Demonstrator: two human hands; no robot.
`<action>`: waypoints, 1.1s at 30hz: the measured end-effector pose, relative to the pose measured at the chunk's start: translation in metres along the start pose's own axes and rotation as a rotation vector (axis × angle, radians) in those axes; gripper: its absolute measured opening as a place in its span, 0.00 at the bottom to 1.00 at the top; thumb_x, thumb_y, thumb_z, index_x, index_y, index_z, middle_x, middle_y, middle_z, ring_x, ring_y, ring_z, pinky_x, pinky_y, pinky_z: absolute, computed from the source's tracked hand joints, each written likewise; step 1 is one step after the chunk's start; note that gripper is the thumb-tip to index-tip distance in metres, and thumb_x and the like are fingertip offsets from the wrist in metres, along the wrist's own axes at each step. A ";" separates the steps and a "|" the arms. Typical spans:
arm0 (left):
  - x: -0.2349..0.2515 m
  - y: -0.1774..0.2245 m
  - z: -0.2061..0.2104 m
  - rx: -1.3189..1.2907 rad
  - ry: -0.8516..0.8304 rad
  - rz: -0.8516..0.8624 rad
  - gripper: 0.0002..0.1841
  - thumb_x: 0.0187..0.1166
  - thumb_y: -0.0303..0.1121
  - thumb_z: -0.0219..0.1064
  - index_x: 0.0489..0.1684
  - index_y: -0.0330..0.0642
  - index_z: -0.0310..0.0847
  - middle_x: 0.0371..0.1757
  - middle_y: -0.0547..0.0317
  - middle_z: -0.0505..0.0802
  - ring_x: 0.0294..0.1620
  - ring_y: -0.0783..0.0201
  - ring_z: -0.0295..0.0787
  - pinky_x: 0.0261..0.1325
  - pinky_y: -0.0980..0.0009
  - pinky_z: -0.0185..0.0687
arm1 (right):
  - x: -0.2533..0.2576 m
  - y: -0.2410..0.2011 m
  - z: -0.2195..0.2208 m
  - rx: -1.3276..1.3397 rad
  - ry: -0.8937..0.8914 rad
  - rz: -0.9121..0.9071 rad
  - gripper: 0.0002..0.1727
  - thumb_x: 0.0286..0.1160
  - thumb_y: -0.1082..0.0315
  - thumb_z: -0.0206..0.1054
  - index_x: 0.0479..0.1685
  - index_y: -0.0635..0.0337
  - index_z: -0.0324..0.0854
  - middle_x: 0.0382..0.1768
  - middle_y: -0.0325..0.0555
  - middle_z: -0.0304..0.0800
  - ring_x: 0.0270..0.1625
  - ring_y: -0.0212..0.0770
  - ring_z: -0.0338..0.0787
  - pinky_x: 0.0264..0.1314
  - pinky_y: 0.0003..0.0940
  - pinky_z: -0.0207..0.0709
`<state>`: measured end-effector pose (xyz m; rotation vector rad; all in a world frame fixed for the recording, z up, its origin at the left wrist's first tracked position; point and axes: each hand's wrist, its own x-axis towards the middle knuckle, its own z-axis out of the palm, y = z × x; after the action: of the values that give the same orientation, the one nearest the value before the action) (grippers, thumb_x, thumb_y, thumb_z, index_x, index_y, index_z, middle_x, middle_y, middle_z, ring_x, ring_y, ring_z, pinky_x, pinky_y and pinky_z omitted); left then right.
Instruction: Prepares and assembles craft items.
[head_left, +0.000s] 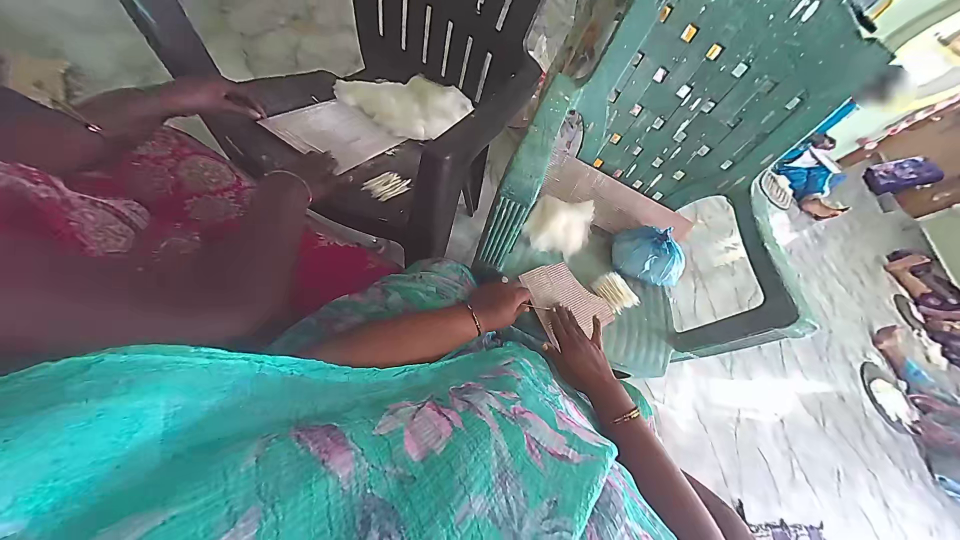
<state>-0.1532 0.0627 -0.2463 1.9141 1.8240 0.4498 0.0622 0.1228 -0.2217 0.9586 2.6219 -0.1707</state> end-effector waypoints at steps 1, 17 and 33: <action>-0.001 0.001 0.002 0.003 -0.006 0.020 0.19 0.92 0.40 0.56 0.64 0.35 0.83 0.63 0.40 0.89 0.65 0.42 0.88 0.67 0.44 0.81 | -0.008 -0.001 0.002 0.003 -0.003 -0.002 0.40 0.91 0.41 0.42 0.97 0.54 0.47 0.96 0.44 0.45 0.98 0.44 0.43 0.92 0.72 0.18; -0.026 -0.003 0.025 0.114 0.307 0.441 0.16 0.88 0.35 0.59 0.44 0.31 0.90 0.41 0.41 0.93 0.43 0.44 0.95 0.44 0.49 0.90 | -0.037 0.002 0.032 0.177 0.847 -0.033 0.14 0.78 0.61 0.68 0.56 0.52 0.93 0.61 0.49 0.94 0.67 0.59 0.90 0.74 0.74 0.66; -0.015 -0.012 0.035 0.138 0.439 0.658 0.18 0.89 0.37 0.54 0.38 0.35 0.89 0.33 0.47 0.91 0.33 0.50 0.93 0.34 0.57 0.88 | -0.035 0.025 0.039 0.225 0.838 -0.119 0.10 0.74 0.68 0.67 0.32 0.50 0.95 0.36 0.41 0.97 0.51 0.49 0.94 0.68 0.63 0.72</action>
<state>-0.1455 0.0448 -0.2808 2.6665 1.4317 1.0493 0.1143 0.1119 -0.2449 1.1230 3.4888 -0.1056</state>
